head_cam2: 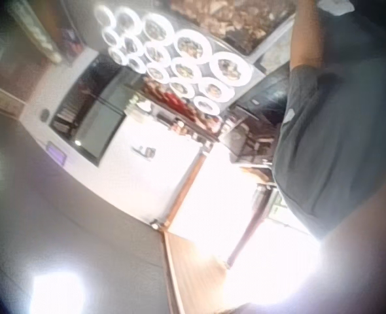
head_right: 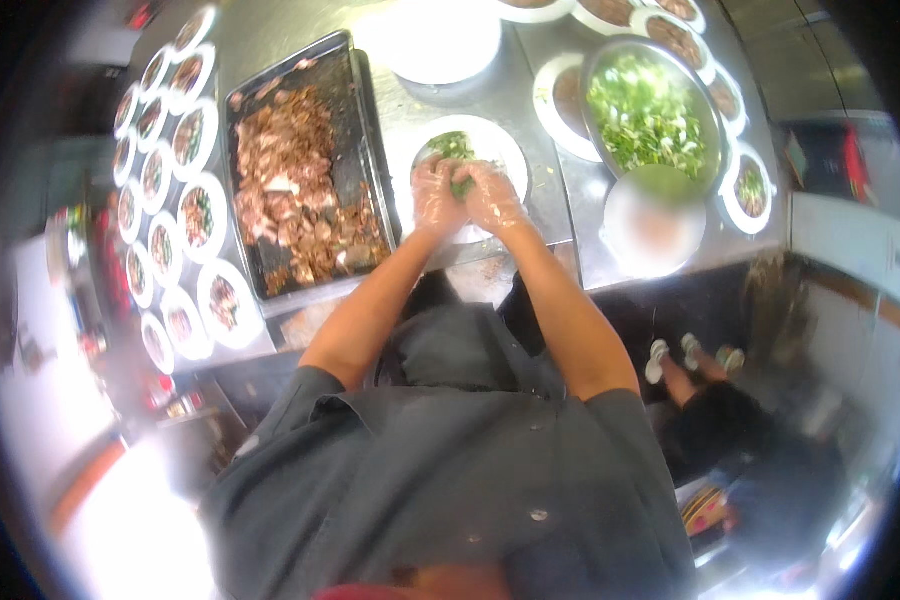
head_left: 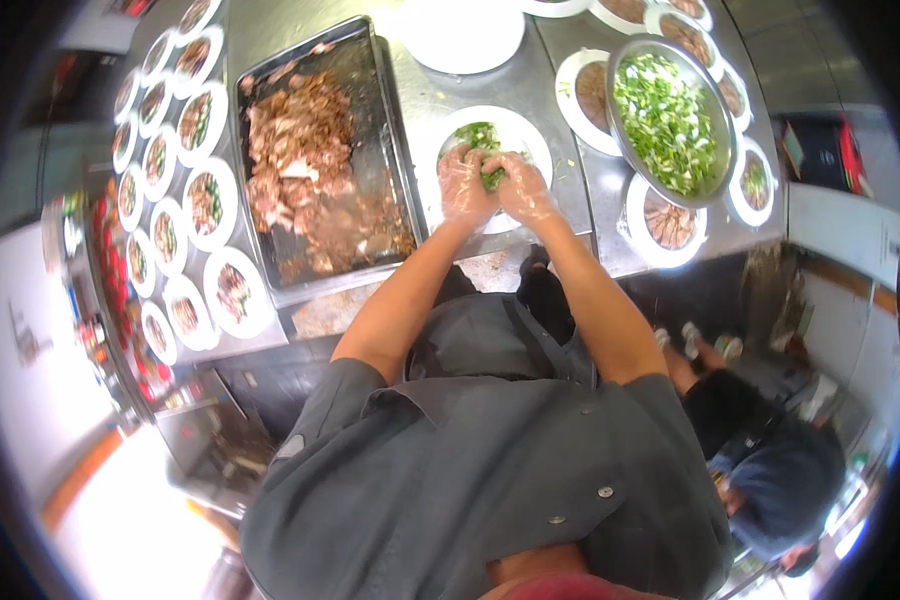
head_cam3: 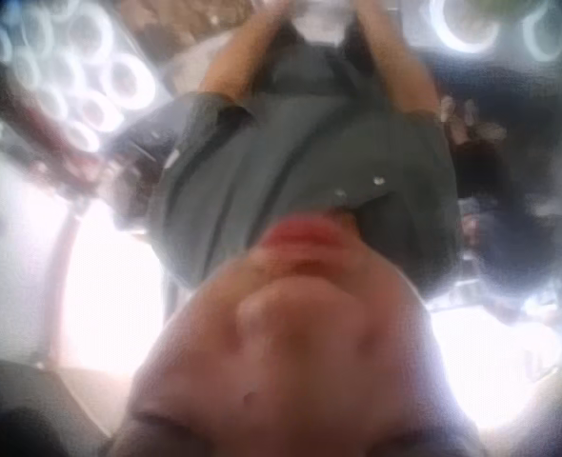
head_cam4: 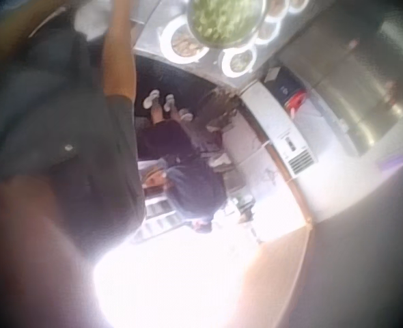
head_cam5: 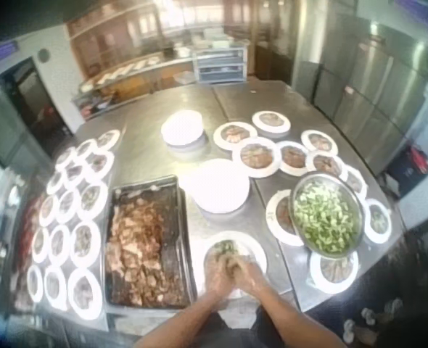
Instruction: The person assembles multiple dishes by placing shredded meat and chopped green vegetables onto white plates arranged on a stainless steel counter. They use gloved hands to pick up portions of meat from a large tray and arrange them over a bed of greens on each plate.
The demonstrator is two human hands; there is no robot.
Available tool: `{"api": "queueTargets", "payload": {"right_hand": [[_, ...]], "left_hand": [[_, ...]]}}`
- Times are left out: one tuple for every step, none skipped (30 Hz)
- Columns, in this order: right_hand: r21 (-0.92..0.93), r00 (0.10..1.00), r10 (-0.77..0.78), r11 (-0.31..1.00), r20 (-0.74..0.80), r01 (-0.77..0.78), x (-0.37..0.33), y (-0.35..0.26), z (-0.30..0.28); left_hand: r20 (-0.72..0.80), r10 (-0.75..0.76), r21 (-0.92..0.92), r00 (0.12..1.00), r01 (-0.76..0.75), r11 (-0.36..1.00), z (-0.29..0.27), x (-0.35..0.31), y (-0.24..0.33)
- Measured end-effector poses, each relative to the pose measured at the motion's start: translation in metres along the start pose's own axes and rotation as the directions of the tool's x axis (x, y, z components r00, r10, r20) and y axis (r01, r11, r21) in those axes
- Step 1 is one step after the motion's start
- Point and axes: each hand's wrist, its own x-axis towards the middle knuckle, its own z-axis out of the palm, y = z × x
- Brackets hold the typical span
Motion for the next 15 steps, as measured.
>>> {"api": "queueTargets", "payload": {"right_hand": [[-0.015,0.995,-0.003,1.0,-0.098,0.002,-0.004,-0.008,-0.002],[-0.03,0.982,-0.008,1.0,-0.191,0.003,-0.012,-0.017,-0.003],[-0.044,0.958,-0.019,0.999,-0.286,0.007,-0.017,-0.028,-0.004],[-0.078,0.942,-0.02,0.997,-0.334,-0.007,-0.022,-0.038,-0.006],[-0.092,0.929,0.001,0.995,-0.37,-0.038,-0.025,-0.044,-0.004],[-0.105,0.92,0.03,0.992,-0.391,-0.076,-0.031,-0.046,0.0],[-0.117,0.911,0.056,0.987,-0.408,-0.114,-0.034,-0.047,0.004],[-0.075,0.909,0.109,0.986,-0.403,-0.151,-0.048,-0.047,0.014],[-0.045,0.899,0.142,0.983,-0.415,-0.176,-0.049,-0.044,0.018],[-0.016,0.889,0.173,0.98,-0.424,-0.199,-0.052,-0.04,0.019],[-0.023,0.882,0.129,0.987,-0.453,-0.156,-0.05,-0.039,0.016],[-0.033,0.874,0.084,0.993,-0.479,-0.113,-0.052,-0.037,0.011],[-0.043,0.864,0.038,0.997,-0.502,-0.069,-0.053,-0.034,0.002],[-0.046,0.857,0.068,0.993,-0.511,-0.106,-0.056,-0.045,-0.019],[-0.123,0.826,0.071,0.978,-0.56,-0.167,-0.064,-0.047,-0.04]], "left_hand": [[0.067,0.001,-0.071,0.998,0.004,0.997,-0.009,0.0,-0.002],[0.012,0.064,-0.049,0.998,-0.063,0.997,-0.015,0.0,-0.003],[0.019,0.121,-0.049,0.993,-0.12,0.992,-0.025,0.004,-0.001],[0.024,0.174,-0.051,0.984,-0.173,0.984,-0.034,0.006,0.002],[0.024,0.242,-0.047,0.97,-0.24,0.97,-0.045,0.016,0.005],[0.04,0.257,-0.076,0.966,-0.254,0.964,-0.048,0.018,0.005],[0.059,0.338,-0.08,0.939,-0.333,0.94,-0.047,0.033,0.004],[0.084,0.389,-0.086,0.917,-0.382,0.92,-0.047,0.038,0.004],[0.092,0.458,-0.098,0.884,-0.45,0.888,-0.043,0.049,0.005],[0.27,0.404,-0.058,0.874,-0.404,0.913,-0.044,0.045,0.006],[0.285,0.378,-0.085,0.881,-0.369,0.925,-0.043,0.046,0.002],[0.3,0.35,-0.111,0.887,-0.332,0.937,-0.042,0.045,-0.001],[0.315,0.32,-0.134,0.894,-0.292,0.947,-0.04,0.048,-0.003],[0.252,0.309,-0.176,0.917,-0.27,0.946,-0.037,0.045,-0.008],[0.223,0.332,-0.244,0.916,-0.277,0.929,-0.049,0.045,0.008]]}}
